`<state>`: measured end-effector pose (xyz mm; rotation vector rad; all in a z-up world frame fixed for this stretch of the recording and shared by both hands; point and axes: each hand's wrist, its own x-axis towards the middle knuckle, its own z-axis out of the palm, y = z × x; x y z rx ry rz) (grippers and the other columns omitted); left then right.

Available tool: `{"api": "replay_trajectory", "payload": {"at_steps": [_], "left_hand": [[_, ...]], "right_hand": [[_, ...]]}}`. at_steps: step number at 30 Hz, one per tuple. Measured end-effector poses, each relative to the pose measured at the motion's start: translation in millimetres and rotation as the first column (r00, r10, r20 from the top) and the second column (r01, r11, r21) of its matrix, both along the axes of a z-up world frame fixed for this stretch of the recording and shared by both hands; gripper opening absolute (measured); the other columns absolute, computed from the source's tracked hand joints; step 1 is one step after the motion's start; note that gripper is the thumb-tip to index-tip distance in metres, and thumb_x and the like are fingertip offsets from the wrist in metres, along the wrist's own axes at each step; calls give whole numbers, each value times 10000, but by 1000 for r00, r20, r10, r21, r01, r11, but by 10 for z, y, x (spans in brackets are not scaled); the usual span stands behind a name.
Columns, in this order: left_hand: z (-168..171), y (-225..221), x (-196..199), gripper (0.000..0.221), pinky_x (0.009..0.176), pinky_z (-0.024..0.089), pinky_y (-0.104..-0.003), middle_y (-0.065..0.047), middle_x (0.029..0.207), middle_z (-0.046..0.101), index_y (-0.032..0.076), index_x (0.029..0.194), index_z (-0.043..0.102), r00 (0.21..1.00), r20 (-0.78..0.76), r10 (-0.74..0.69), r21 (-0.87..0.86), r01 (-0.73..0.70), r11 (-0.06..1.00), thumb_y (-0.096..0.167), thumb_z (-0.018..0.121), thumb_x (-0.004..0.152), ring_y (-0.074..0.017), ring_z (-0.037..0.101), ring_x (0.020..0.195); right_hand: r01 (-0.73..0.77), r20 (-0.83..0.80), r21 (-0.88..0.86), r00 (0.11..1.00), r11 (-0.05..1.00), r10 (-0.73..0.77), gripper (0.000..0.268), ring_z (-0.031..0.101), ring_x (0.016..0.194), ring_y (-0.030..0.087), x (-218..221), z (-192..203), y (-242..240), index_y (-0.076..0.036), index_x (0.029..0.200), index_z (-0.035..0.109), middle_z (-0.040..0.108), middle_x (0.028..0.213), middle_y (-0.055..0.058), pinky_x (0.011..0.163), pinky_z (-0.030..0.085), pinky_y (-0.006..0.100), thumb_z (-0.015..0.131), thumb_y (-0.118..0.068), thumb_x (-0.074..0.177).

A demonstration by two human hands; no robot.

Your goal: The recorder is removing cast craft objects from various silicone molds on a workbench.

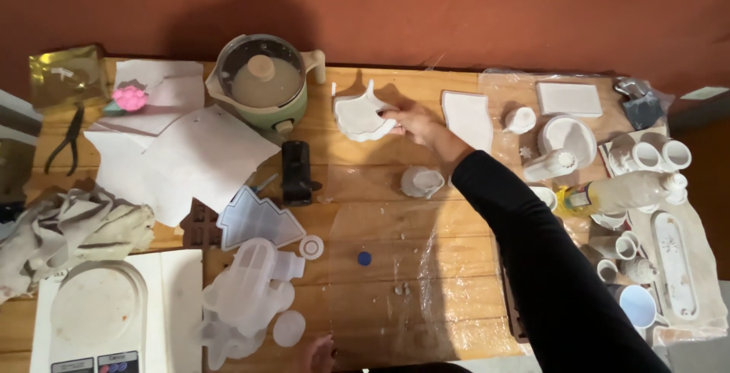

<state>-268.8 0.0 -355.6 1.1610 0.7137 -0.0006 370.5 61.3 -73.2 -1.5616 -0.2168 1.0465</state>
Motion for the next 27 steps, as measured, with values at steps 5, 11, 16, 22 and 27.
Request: {"api": "replay_trajectory", "payload": {"at_steps": [5, 11, 16, 22, 27], "left_hand": [[1951, 589, 524, 352, 769, 639, -366, -93, 971, 794, 71, 1172, 699, 993, 57, -99, 493, 58, 868, 137, 727, 827, -209, 796, 898], [3780, 1259, 1469, 485, 948, 542, -369, -165, 1260, 624, 54, 1310, 554, 911, 389, -134, 610, -146, 778, 100, 712, 854, -274, 613, 1168], [4696, 1203, 1913, 513, 987, 507, -295, -57, 1369, 570, 90, 1394, 422, 799, 589, -125, 69, 104, 992, 56, 606, 917, -159, 597, 1247], [4972, 776, 1575, 255, 912, 602, -336, -105, 1050, 726, -124, 1223, 616, 693, 678, -244, -13, 343, 939, 48, 580, 1039, -184, 709, 958], [5295, 750, 1398, 231, 914, 541, -255, -96, 1063, 739, -124, 1198, 620, 572, 715, -403, 234, 346, 908, 19, 587, 1019, -123, 686, 991]], "right_hand": [[95, 303, 0, 949, 996, -90, 298, 707, 876, 209, -318, 327, -185, 13, 1110, 614, 722, 1007, 133, 696, 586, 313, 755, -62, 858], [114, 312, 319, 925, 941, -218, 239, 672, 905, 145, -1488, 1452, -1285, -21, 1077, 665, 699, 968, 53, 789, 562, 293, 733, -12, 848], [209, 64, 587, 951, 782, -302, 203, 692, 946, 176, -2605, 1918, -2007, -15, 1108, 649, 703, 1016, 74, 862, 583, 331, 707, -3, 913], [412, -174, 771, 870, 486, -462, 269, 712, 1051, 250, -3547, 1986, -2450, 5, 1185, 630, 719, 1140, 129, 956, 591, 406, 740, -13, 939], [446, -173, 804, 809, 394, -562, 376, 713, 1069, 263, -3874, 2120, -2614, -11, 1244, 603, 712, 1157, 141, 977, 587, 415, 759, -29, 902]]}}
